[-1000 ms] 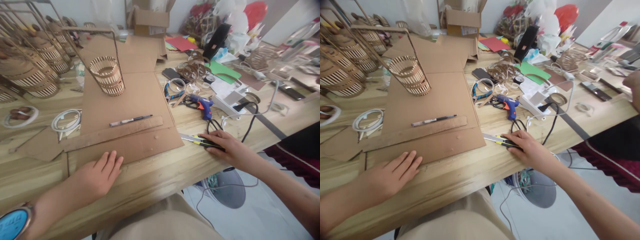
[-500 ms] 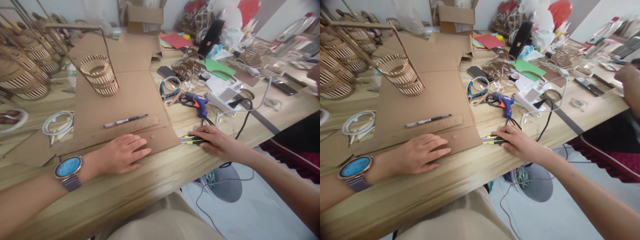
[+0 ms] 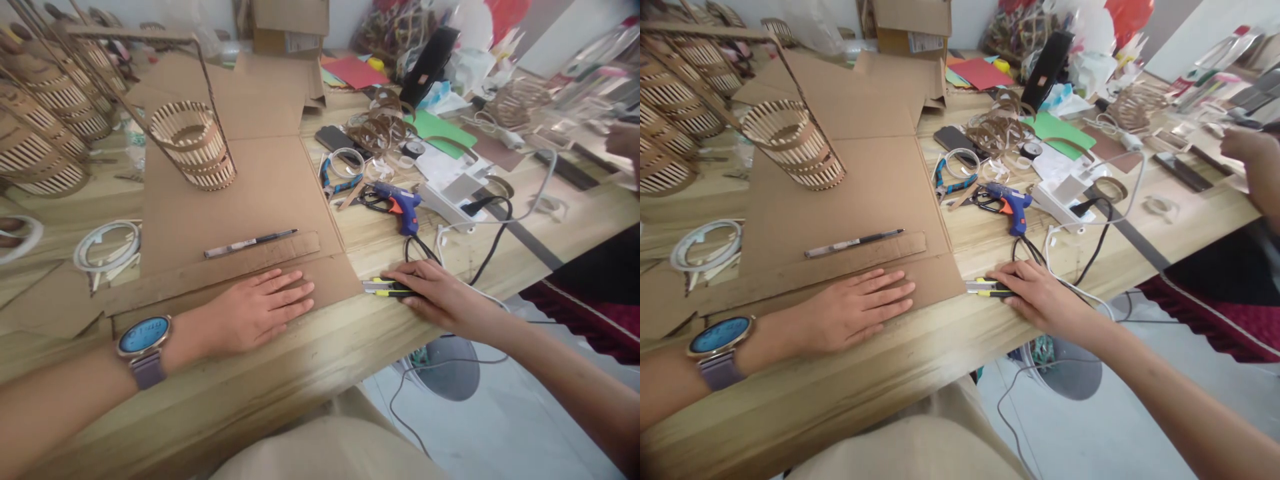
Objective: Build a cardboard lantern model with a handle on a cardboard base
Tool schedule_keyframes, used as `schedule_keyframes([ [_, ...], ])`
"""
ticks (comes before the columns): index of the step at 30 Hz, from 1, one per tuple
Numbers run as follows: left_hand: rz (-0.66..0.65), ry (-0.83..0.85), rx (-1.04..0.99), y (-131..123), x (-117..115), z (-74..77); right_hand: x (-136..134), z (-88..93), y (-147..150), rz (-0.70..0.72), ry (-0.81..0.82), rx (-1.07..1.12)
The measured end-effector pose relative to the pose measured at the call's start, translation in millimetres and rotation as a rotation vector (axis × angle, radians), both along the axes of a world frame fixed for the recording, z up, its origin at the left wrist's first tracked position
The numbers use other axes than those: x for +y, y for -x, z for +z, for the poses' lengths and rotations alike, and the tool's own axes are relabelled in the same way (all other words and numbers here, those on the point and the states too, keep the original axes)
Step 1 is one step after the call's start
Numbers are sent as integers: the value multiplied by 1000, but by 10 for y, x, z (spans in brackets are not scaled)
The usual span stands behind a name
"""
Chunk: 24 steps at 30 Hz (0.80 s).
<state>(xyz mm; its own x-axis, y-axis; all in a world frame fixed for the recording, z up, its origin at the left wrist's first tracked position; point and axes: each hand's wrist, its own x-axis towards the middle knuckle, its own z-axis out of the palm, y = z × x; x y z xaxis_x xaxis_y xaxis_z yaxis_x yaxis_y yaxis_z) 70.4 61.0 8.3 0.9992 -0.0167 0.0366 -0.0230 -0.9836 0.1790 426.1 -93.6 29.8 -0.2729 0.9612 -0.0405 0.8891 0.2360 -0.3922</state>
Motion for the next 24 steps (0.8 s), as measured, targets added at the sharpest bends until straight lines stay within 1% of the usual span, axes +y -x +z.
schedule_keyframes([
  [8,21,-24,-12,-92,29,-42,32,-8,-44,-21,-6,-9],
  [13,22,-25,-9,-109,31,-42,35,-62,7,-88,-59,-77],
  [20,33,-47,-18,-88,22,-67,-88,-101,118,-126,-116,-79],
  [24,25,-52,-40,-92,20,-84,-149,-90,179,-165,-152,-167],
])
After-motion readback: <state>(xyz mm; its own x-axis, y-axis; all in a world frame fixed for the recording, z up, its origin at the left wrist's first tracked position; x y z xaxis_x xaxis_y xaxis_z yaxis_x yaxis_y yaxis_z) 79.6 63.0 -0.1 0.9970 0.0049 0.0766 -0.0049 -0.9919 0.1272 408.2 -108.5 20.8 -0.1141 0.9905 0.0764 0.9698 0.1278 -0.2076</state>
